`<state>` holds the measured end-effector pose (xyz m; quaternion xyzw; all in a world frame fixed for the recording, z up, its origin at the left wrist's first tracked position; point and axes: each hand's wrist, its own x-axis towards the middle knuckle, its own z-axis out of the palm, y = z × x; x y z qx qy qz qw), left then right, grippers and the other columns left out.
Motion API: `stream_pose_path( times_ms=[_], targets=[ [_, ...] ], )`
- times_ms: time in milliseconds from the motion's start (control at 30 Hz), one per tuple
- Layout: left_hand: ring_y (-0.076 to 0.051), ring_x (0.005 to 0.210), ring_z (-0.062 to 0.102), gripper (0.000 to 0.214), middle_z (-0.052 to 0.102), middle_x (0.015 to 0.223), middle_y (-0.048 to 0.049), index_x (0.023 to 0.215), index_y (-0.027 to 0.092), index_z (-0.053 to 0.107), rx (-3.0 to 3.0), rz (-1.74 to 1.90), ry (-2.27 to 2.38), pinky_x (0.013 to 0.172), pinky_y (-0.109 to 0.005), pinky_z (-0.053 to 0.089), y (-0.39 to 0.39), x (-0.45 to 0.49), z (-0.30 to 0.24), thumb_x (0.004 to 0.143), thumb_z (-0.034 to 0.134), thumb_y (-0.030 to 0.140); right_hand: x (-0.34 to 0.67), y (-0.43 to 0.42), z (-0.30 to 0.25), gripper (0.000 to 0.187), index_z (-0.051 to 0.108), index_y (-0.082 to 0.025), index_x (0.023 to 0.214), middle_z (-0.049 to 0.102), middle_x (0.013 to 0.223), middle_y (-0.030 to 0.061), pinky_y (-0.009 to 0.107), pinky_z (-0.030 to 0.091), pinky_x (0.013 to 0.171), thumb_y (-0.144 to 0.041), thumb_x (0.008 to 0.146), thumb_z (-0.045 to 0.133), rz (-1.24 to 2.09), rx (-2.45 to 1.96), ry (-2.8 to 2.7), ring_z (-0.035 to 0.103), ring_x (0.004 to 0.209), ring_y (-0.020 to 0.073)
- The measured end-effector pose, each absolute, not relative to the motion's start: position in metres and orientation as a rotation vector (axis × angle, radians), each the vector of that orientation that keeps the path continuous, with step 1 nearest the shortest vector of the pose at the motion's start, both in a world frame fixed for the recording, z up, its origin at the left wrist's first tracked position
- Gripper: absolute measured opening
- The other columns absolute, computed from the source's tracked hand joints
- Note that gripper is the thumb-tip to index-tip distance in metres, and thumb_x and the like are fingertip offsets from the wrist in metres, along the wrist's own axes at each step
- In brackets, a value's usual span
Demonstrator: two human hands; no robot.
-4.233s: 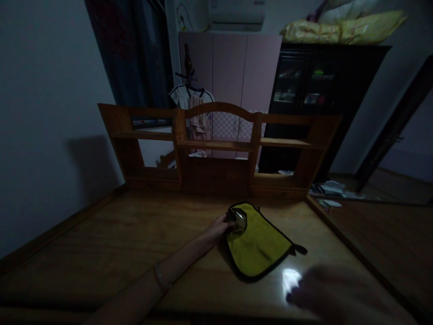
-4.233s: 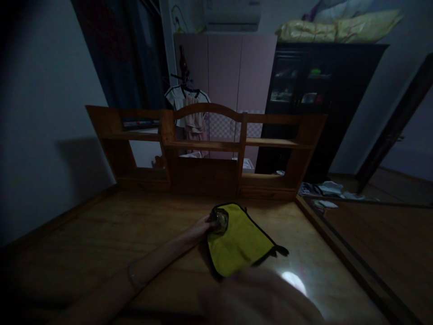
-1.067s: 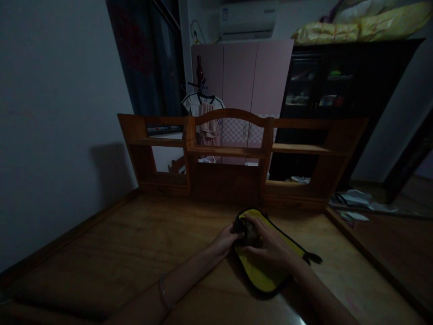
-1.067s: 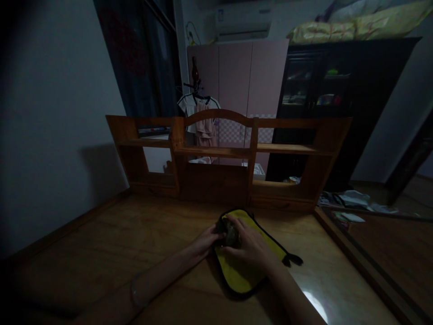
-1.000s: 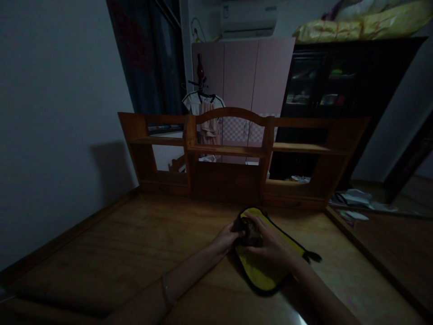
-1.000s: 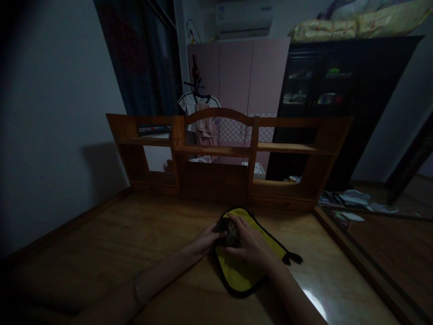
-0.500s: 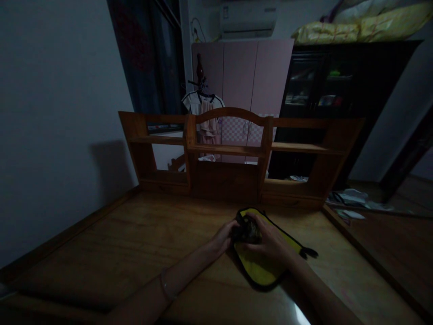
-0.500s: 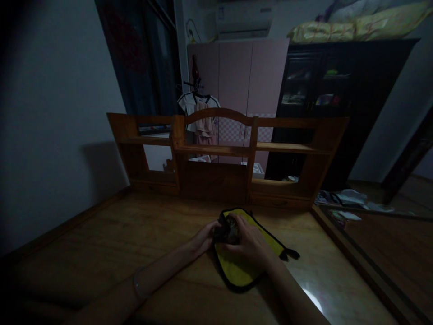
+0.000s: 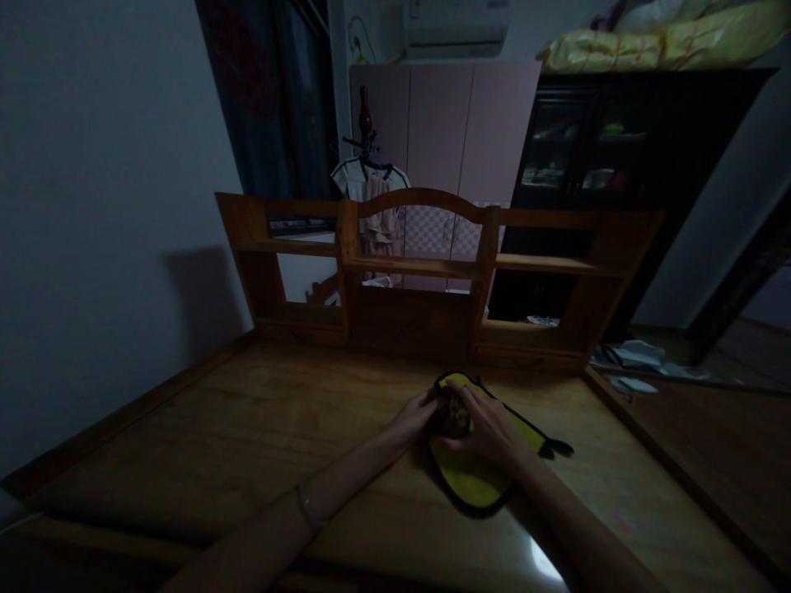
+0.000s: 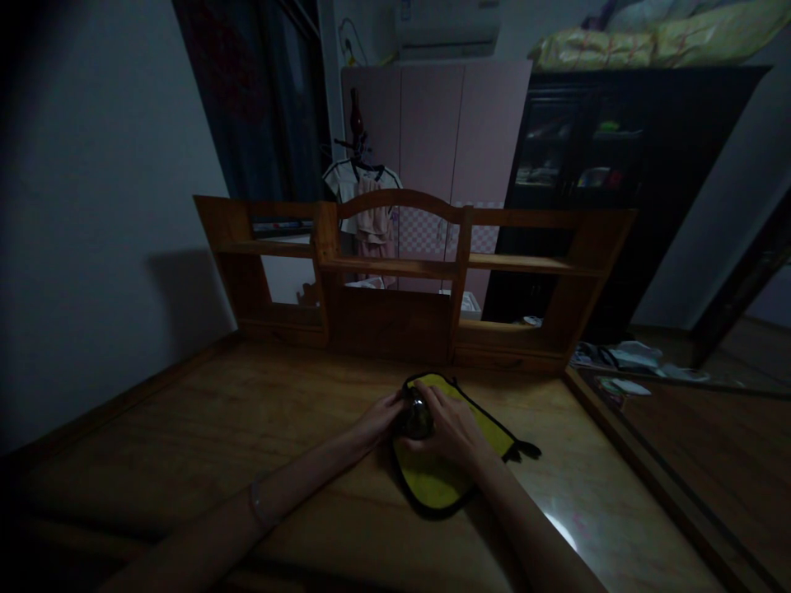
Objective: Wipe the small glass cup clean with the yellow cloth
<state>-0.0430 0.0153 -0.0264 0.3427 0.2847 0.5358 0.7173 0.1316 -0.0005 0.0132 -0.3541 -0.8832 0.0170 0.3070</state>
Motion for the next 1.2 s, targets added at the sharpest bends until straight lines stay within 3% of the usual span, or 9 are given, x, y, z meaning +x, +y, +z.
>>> stream_pose_path(
  times_ms=[400, 600, 867, 1000, 1200],
  targets=[
    [-0.027, 0.105, 0.064, 0.057, 0.068, 0.114, -0.0105, 0.112, 0.014, 0.067, 0.991, 1.157, 0.624, 0.102, -0.041, 0.042, 0.020, -0.046, -0.033, 0.062, 0.086, 0.035, 0.131, -0.001, 0.013, 0.091, 0.028, -0.019, 0.145, 0.059, 0.129, 0.0170, 0.045, 0.054, 0.088, -0.052, 0.072, 0.072, 0.006, -0.948, -2.319, 0.063, 0.108, 0.0332],
    [-0.027, 0.104, 0.064, 0.057, 0.070, 0.111, -0.0100, 0.109, 0.014, 0.068, 1.058, 1.148, 0.653, 0.100, -0.040, 0.044, 0.019, -0.047, -0.031, 0.056, 0.087, 0.023, 0.131, 0.000, 0.013, 0.091, 0.028, -0.018, 0.145, 0.060, 0.128, 0.0172, 0.046, 0.053, 0.090, -0.055, 0.073, 0.070, 0.002, -0.967, -2.320, 0.063, 0.108, 0.0333],
    [-0.024, 0.105, 0.063, 0.051, 0.070, 0.109, -0.0060, 0.107, 0.015, 0.068, 1.117, 1.175, 0.724, 0.102, -0.039, 0.043, 0.022, -0.048, -0.033, 0.057, 0.069, 0.005, 0.129, -0.007, 0.025, 0.091, 0.027, -0.028, 0.148, 0.057, 0.130, 0.0119, 0.043, 0.050, 0.094, -0.049, 0.073, 0.074, 0.220, -0.959, -2.324, 0.060, 0.113, 0.0298],
    [-0.024, 0.109, 0.061, 0.057, 0.069, 0.112, -0.0045, 0.112, 0.017, 0.066, 1.156, 1.182, 0.748, 0.102, -0.038, 0.042, 0.019, -0.047, -0.030, 0.057, 0.067, 0.003, 0.134, -0.008, 0.032, 0.095, 0.024, -0.033, 0.148, 0.056, 0.130, 0.0082, 0.042, 0.048, 0.097, -0.043, 0.071, 0.077, 0.397, -0.917, -2.313, 0.057, 0.117, 0.0278],
    [-0.025, 0.105, 0.061, 0.046, 0.070, 0.107, -0.0054, 0.107, 0.015, 0.067, 1.208, 1.195, 0.817, 0.098, -0.038, 0.044, 0.014, -0.044, -0.028, 0.061, 0.068, 0.008, 0.139, -0.002, 0.027, 0.092, 0.033, -0.032, 0.144, 0.054, 0.134, 0.0082, 0.044, 0.044, 0.101, -0.041, 0.066, 0.080, 0.502, -0.865, -2.303, 0.054, 0.120, 0.0288]
  ],
)
